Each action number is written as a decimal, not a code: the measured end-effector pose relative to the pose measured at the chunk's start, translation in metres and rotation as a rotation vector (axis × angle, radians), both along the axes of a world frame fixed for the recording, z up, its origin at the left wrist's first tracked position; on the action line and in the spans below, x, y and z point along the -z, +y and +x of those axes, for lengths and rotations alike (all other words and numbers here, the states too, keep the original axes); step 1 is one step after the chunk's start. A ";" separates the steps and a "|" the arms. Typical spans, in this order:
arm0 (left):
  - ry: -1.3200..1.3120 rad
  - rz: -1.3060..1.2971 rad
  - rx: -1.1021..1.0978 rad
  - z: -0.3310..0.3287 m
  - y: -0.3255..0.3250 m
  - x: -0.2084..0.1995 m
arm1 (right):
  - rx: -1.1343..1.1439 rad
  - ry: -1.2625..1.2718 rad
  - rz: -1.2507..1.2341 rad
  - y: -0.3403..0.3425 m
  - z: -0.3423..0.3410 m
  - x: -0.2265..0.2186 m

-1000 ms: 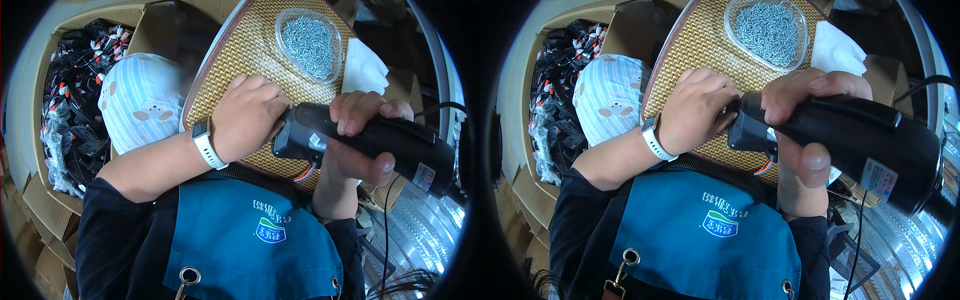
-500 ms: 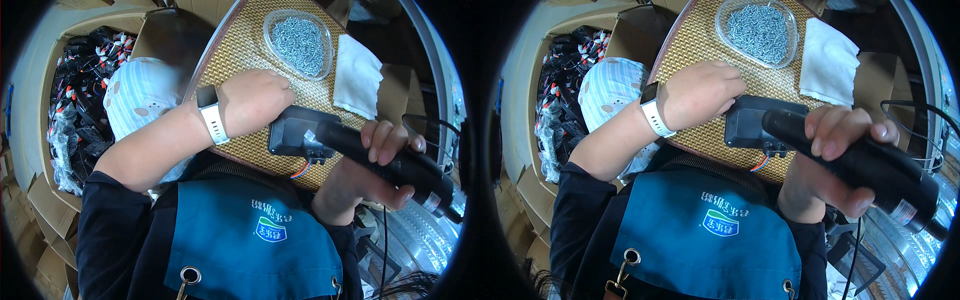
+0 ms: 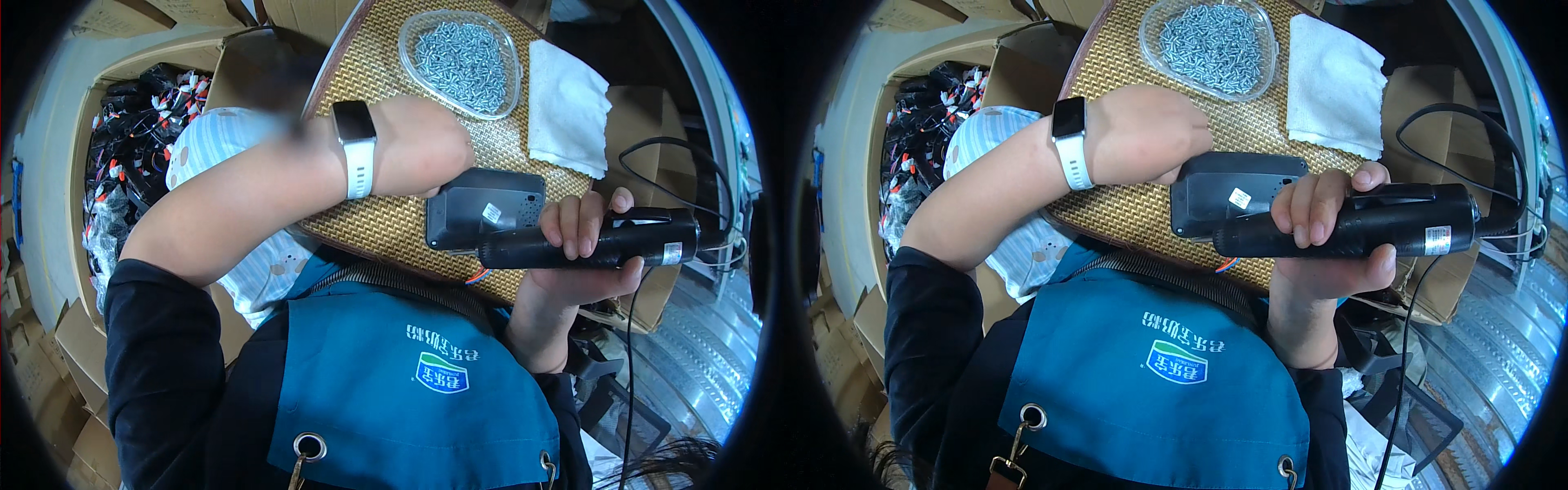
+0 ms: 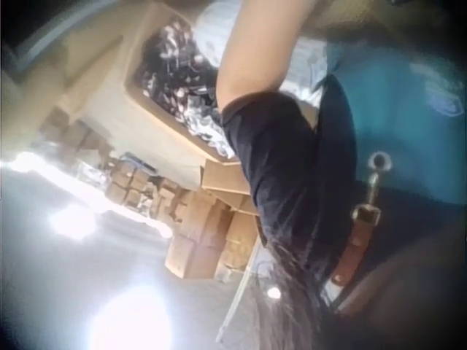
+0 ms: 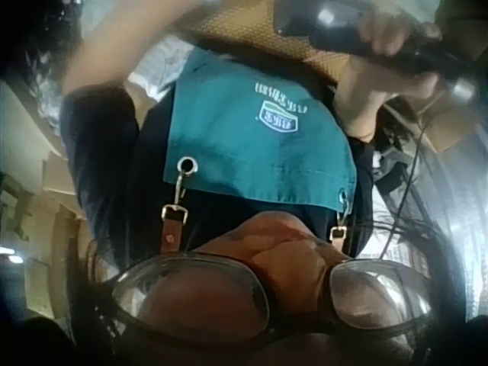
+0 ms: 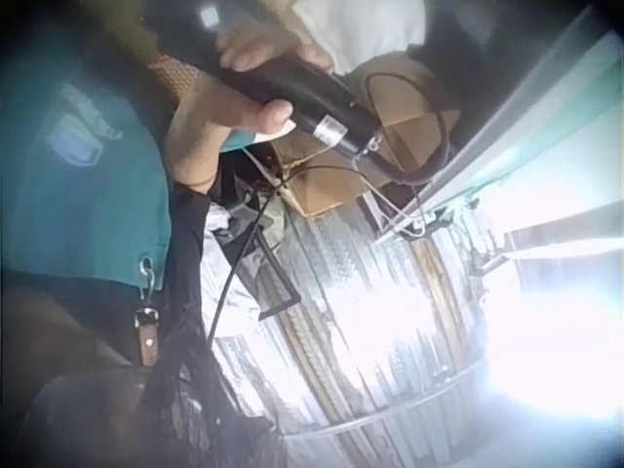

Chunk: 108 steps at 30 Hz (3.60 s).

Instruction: The person assembles a black plastic electronic housing by securing its plastic parts and a circuit board with screws, using an electric screwdriver.

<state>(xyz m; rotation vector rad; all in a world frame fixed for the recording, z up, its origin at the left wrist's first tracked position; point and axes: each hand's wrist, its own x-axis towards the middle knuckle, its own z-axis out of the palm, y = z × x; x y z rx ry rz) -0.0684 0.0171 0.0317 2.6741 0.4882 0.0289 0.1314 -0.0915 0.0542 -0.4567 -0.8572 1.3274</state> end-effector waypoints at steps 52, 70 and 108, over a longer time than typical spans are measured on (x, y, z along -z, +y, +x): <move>-0.258 0.158 -0.383 0.022 -0.056 0.022 | 0.515 -0.506 0.244 0.009 0.028 -0.003; -0.266 0.041 -0.270 0.011 -0.044 0.008 | 0.464 -0.352 0.245 -0.011 0.061 -0.028; -0.380 0.061 -0.339 -0.028 -0.048 0.038 | 0.051 -0.552 0.363 0.020 -0.063 -0.003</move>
